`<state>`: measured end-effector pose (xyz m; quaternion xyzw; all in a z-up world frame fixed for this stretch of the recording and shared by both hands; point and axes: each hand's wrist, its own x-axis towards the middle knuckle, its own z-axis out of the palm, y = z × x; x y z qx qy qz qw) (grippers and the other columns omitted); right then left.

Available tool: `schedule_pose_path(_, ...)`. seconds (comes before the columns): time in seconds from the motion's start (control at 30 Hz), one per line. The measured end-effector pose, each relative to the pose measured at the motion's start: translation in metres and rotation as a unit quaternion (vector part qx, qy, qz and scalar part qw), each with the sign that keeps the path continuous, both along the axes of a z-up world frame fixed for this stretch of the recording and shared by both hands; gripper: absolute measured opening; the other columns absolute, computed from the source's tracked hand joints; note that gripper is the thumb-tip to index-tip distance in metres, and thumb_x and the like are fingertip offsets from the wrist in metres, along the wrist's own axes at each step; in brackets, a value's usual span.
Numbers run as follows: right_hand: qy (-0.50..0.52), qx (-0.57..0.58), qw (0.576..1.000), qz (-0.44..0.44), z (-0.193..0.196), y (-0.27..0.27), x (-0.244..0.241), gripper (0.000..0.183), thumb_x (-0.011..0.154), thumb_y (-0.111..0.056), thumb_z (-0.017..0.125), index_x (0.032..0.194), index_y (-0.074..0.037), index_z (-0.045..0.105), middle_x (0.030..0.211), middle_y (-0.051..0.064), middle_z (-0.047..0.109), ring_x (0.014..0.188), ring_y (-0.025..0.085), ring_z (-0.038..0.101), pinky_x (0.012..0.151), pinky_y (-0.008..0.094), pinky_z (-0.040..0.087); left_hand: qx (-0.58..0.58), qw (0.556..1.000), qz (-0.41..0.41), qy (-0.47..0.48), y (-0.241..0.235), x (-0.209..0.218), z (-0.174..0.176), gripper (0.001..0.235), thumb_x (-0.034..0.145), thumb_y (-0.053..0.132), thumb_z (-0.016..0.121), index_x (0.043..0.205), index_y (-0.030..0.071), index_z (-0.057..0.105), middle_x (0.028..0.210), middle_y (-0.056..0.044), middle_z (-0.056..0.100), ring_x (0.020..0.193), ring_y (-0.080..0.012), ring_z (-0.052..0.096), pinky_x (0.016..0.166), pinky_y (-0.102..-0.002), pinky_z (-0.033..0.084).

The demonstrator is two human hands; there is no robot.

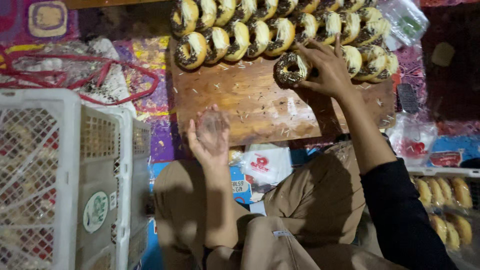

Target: The person sits on the floor and repeatedly picks up ring-shaped pastries from a wooden board. They place each pastry into a clear plastic bag, seal it, and then place the packaged item into a white plastic crate. The process is repeated for multiple pastries.

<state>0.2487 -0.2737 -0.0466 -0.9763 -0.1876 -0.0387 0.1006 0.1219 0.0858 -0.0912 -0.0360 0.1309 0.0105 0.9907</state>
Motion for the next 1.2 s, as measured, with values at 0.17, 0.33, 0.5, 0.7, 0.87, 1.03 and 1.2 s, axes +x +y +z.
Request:
schedule_pose_path(0.17, 0.105, 0.122, 0.974, -0.161, 0.028, 0.053, -0.086, 0.133, 0.052, -0.066, 0.090, 0.167, -0.033, 0.031, 0.134, 0.012, 0.061, 0.126, 0.030, 0.054, 0.112, 0.050, 0.047, -0.059, 0.998, 0.012, 0.029, -0.011, -0.005, -0.011, 0.038, 0.095, 0.032, 0.067, 0.111, -0.002, 0.071, 0.125, -0.021, 0.069, 0.131, -0.0407, 0.058, 0.110, -0.057, 0.047)
schedule_pose_path(0.33, -0.046, 0.395, 0.914, -0.084, 0.078, 0.117, -0.233, 0.116, 0.068, -0.048, 0.090, 0.164, -0.013, 0.037, 0.151, 0.013, 0.056, 0.122, 0.022, 0.058, 0.106, 0.046, 0.047, -0.025, 0.996, 0.045, -0.067, -0.047, -0.028, -0.021, 0.041, 0.103, 0.030, 0.056, 0.127, -0.002, 0.064, 0.137, -0.025, 0.062, 0.140, -0.0413, 0.050, 0.121, -0.058, 0.038)
schedule_pose_path(0.5, -0.072, 0.246, 0.955, -0.149, 0.109, 0.154, -0.275, 0.113, 0.058, -0.038, 0.094, 0.155, -0.009, 0.044, 0.114, 0.002, 0.070, 0.098, 0.029, 0.053, 0.095, 0.047, 0.034, 0.002, 0.973, 0.036, -0.229, -0.091, -0.073, 0.010, 0.060, 0.094, 0.027, 0.053, 0.148, 0.002, 0.050, 0.161, -0.021, 0.043, 0.152, -0.0388, 0.032, 0.125, -0.057, 0.024)
schedule_pose_path(0.7, 0.018, 0.272, 0.961, -0.039, 0.112, 0.157, -0.288, 0.119, 0.065, -0.022, 0.089, 0.162, 0.003, 0.024, 0.109, 0.017, 0.064, 0.096, 0.034, 0.053, 0.087, 0.045, 0.044, -0.073, 0.979, -0.018, -0.191, -0.097, -0.113, 0.049, 0.060, 0.098, 0.030, 0.057, 0.155, 0.014, 0.045, 0.159, -0.020, 0.043, 0.149, -0.0396, 0.038, 0.125, -0.052, 0.034)
schedule_pose_path(0.87, -0.164, 0.280, 0.944, -0.060, 0.111, 0.152, -0.292, 0.101, 0.078, -0.023, 0.090, 0.159, -0.006, 0.032, 0.115, 0.016, 0.069, 0.096, 0.031, 0.063, 0.084, 0.041, 0.050, -0.026, 0.989, -0.135, -0.054, -0.109, -0.134, 0.039, 0.064, 0.100, 0.026, 0.062, 0.153, -0.006, 0.045, 0.150, -0.020, 0.055, 0.130, -0.0323, 0.058, 0.105, -0.042, 0.053)
schedule_pose_path(1.03, -0.010, 0.491, 0.871, -0.013, 0.112, 0.150, -0.309, 0.080, 0.092, -0.003, 0.073, 0.162, -0.004, 0.032, 0.136, 0.015, 0.068, 0.113, 0.022, 0.068, 0.089, 0.033, 0.055, 0.070, 0.989, -0.133, -0.007, -0.102, -0.146, 0.032, 0.062, 0.096, 0.026, 0.064, 0.147, -0.005, 0.046, 0.139, -0.019, 0.061, 0.120, -0.0297, 0.065, 0.100, -0.042, 0.054)
schedule_pose_path(1.2, -0.092, 0.567, 0.815, -0.079, 0.103, 0.148, -0.328, 0.060, 0.101, -0.004, 0.074, 0.154, -0.007, 0.046, 0.120, 0.005, 0.069, 0.109, 0.013, 0.069, 0.093, 0.031, 0.057, 0.175, 0.968, -0.172, -0.049, -0.096, -0.188, 0.029, 0.066, 0.095, 0.024, 0.066, 0.153, 0.006, 0.042, 0.147, -0.011, 0.060, 0.129, -0.0225, 0.058, 0.110, -0.036, 0.047)
